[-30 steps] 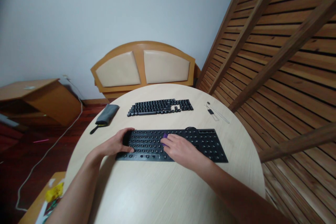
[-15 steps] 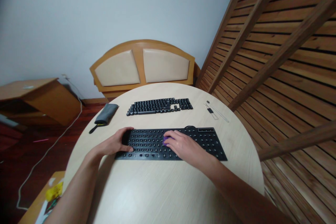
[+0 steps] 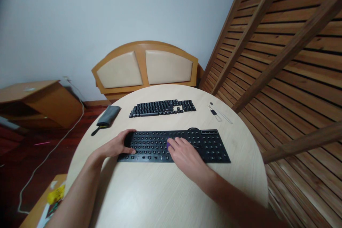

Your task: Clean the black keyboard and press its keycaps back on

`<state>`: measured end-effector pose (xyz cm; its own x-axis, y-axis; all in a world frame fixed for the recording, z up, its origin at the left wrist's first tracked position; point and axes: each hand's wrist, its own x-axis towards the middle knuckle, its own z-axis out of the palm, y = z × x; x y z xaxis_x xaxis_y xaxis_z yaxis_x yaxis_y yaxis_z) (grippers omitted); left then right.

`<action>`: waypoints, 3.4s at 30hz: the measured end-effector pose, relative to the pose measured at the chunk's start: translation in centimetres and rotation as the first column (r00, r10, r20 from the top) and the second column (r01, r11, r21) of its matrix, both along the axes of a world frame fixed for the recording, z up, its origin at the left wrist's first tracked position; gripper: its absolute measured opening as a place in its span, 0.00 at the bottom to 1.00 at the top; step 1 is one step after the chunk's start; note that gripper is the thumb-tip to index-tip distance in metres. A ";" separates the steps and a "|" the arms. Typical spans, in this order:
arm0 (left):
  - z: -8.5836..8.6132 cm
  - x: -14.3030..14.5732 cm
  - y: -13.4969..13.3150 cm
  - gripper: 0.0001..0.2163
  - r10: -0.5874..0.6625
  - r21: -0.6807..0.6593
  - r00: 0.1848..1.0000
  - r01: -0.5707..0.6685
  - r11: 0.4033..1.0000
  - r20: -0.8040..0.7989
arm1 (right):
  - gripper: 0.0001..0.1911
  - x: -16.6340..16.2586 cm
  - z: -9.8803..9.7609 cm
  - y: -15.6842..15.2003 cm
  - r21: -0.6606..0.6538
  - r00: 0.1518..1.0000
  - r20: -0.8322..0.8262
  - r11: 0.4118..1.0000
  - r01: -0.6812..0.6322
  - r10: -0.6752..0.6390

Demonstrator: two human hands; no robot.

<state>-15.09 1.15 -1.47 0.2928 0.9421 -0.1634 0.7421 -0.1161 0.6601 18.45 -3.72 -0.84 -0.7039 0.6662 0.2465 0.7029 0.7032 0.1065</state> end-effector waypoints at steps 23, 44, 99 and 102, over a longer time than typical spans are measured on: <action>-0.6 -0.2 0.2 0.45 -0.004 0.008 1.000 0.004 1.000 0.004 | 0.11 2.1 1.4 5.1 -0.002 0.871 -0.490 0.999 -0.037 0.031; -0.3 -0.3 0.2 0.45 0.003 0.000 1.000 -0.003 1.000 0.002 | 0.09 0.4 0.0 5.4 0.079 0.988 0.031 0.985 -0.155 0.153; -0.1 -0.1 0.1 0.44 -0.011 0.001 1.000 0.011 1.000 -0.020 | 0.13 2.1 0.6 2.7 -0.019 0.981 -0.017 0.980 -0.196 0.195; -0.1 -0.1 0.1 0.45 -0.014 -0.009 1.000 0.013 1.000 -0.026 | 0.11 2.5 0.8 3.3 -0.032 0.963 -0.010 0.962 -0.270 0.270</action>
